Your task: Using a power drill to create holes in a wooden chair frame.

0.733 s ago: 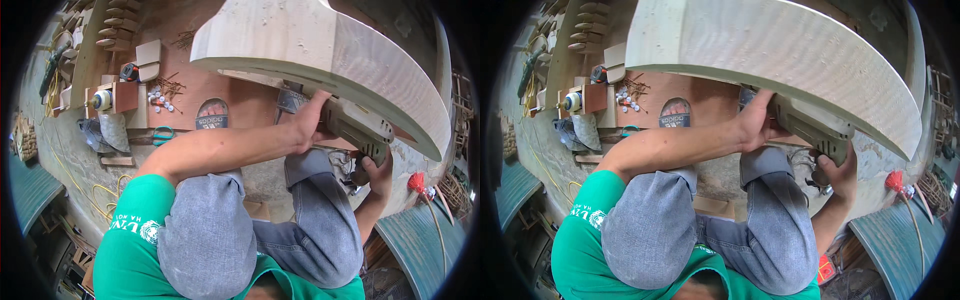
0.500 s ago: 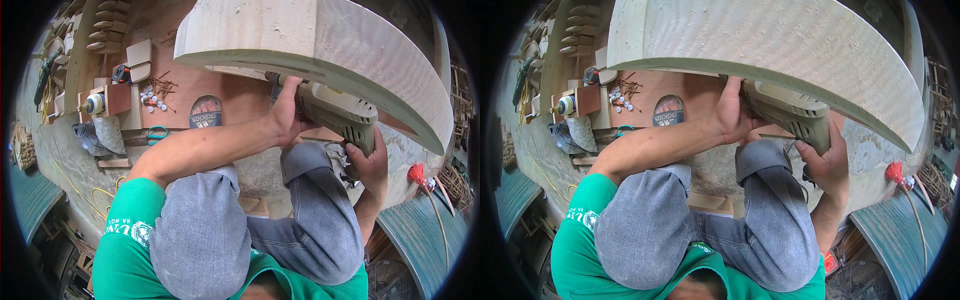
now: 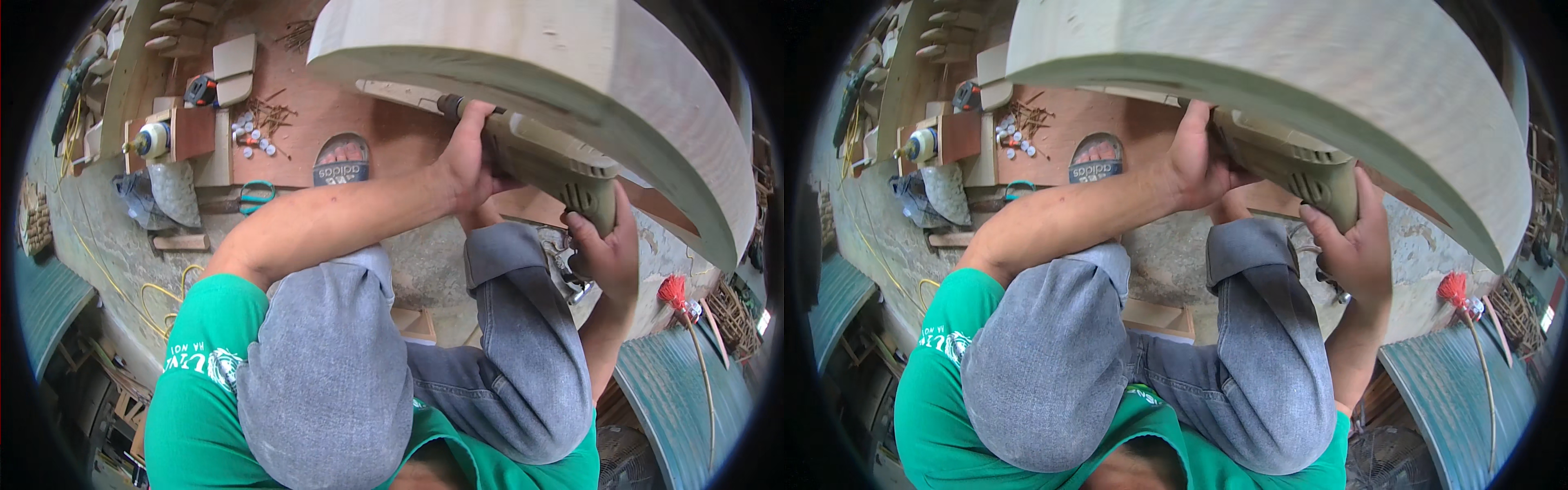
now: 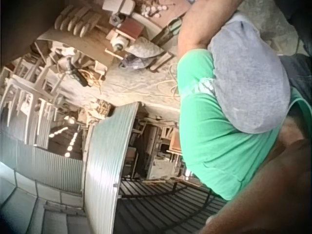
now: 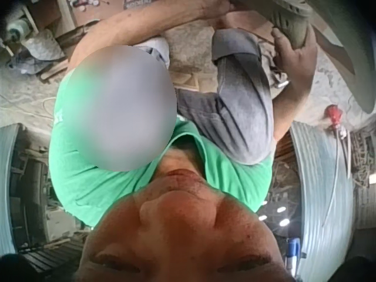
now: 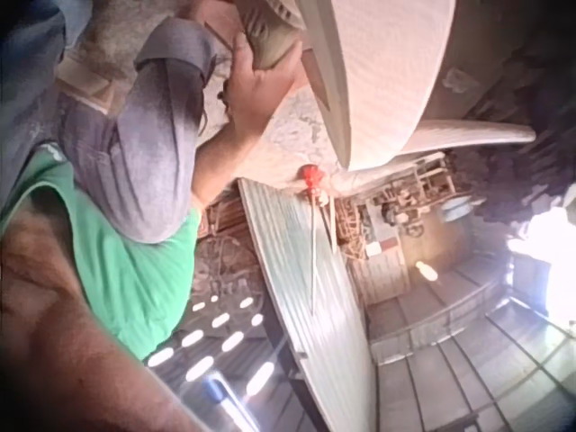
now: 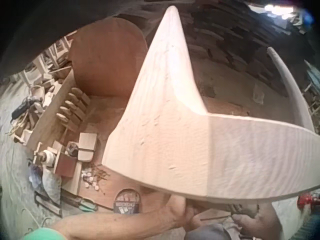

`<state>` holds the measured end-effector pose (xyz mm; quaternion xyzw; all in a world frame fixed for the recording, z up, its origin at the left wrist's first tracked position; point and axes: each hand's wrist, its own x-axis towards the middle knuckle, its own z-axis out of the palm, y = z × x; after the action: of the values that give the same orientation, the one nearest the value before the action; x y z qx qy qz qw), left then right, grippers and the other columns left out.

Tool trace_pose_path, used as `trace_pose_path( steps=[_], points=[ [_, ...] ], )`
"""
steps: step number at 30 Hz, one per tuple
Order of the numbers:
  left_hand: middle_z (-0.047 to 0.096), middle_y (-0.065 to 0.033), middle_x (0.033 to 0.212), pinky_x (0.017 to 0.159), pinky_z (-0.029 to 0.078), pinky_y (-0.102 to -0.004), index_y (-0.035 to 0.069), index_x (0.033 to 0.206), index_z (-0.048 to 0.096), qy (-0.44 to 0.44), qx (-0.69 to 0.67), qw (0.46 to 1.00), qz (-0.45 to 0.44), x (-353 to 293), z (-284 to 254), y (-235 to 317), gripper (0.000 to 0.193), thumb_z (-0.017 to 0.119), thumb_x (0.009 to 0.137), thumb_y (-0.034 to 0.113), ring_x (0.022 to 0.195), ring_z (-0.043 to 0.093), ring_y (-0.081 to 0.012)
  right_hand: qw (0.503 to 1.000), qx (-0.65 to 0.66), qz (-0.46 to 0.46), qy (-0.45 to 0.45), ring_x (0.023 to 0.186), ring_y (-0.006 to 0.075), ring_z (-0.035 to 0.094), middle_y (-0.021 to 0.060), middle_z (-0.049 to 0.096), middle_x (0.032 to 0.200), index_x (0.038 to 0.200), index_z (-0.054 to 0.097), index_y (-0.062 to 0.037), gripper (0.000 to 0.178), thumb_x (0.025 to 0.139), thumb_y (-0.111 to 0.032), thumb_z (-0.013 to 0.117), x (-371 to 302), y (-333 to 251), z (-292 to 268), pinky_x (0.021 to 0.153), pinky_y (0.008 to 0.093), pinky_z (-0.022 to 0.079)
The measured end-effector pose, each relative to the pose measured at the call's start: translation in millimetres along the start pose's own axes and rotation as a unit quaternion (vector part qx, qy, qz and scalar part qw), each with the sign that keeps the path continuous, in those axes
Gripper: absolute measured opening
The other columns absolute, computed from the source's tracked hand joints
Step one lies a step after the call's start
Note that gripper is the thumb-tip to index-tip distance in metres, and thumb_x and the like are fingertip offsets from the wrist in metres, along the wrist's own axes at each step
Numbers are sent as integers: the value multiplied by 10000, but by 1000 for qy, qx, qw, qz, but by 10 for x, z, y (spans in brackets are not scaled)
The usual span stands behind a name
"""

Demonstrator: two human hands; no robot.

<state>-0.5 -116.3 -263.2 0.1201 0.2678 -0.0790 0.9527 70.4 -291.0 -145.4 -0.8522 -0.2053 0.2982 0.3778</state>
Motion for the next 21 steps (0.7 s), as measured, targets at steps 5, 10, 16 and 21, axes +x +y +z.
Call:
trace_pose_path(
  steps=[5,10,16,21],
  points=[
    [561,-118,1406,1073,458,-530,72,1419,499,-39,-43,998,22,-6,-57,51,730,269,961,591,1294,541,-300,998,-40,-21,-52,1108,220,646,164,677,1180,1362,492,72,594,852,-79,756,60,-234,-47,954,330,489],
    [569,-130,1392,1054,477,-532,49,1404,502,-34,-68,997,32,-74,-63,110,707,247,967,543,1280,551,-302,992,-91,-60,-64,1084,251,668,184,690,1159,1324,524,45,574,848,-130,794,74,-467,40,933,349,506],
    [569,-142,1372,1042,473,-565,66,1372,503,-56,-94,992,57,-77,-130,105,668,335,977,578,1284,547,-317,984,-135,-107,-48,1053,276,678,168,702,1115,1294,550,23,537,850,-151,798,90,-570,174,911,363,512],
    [594,-137,1340,1048,477,-549,72,1341,530,-42,-104,992,66,-73,-195,90,647,340,988,579,1256,572,-304,984,-158,-57,-60,1028,290,679,168,697,1085,1269,561,18,531,844,-185,807,96,-578,217,896,366,511]
  ],
)
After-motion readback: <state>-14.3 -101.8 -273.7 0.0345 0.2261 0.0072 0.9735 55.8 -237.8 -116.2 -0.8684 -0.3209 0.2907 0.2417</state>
